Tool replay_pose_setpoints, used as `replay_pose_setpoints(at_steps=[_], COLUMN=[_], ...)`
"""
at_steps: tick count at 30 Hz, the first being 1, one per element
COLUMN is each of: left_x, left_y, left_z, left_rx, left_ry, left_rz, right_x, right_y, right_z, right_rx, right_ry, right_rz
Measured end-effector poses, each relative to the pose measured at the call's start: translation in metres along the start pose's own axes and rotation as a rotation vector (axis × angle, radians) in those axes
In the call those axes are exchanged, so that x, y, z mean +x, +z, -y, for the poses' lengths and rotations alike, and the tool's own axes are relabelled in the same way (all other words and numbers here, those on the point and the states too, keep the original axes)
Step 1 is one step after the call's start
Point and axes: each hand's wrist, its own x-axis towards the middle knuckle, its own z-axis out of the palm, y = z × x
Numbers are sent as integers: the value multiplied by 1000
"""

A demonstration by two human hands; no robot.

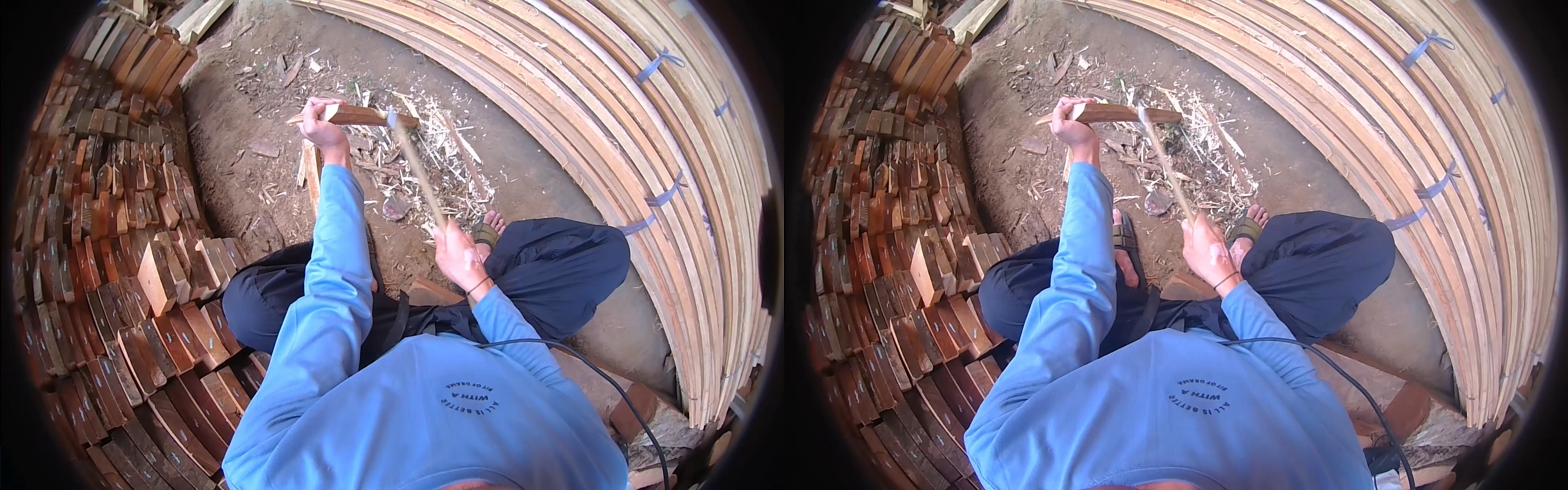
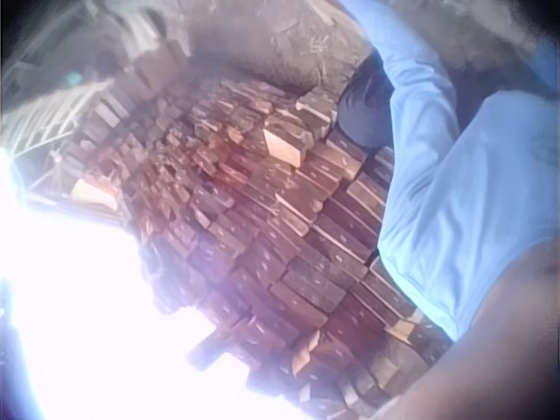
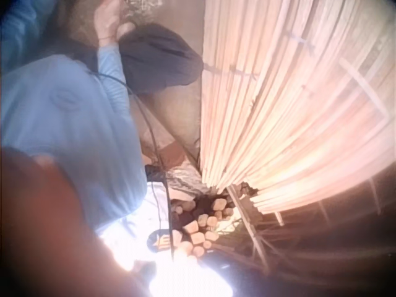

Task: The person shaves a piece of wood using a blade, removing thin strips while sitting on the ground near stacks of lumber.

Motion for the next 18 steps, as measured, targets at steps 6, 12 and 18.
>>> replay_pose_setpoints(at_steps=[6, 12, 18], left_x=[-1, 0, -1], left_y=[1, -4, 3], left_z=[-3, -2, -2], left_rx=[46, 42, 38], left_ry=[26, -13, 4], left_rz=[4, -8, -3], right_x=[-6, -5, -9], right_y=[-35, -11, -5], right_z=[44, 1, 15], right_rx=[36, -35, 29], right_ry=[86, 61, 60], right_rz=[42, 137, -26])
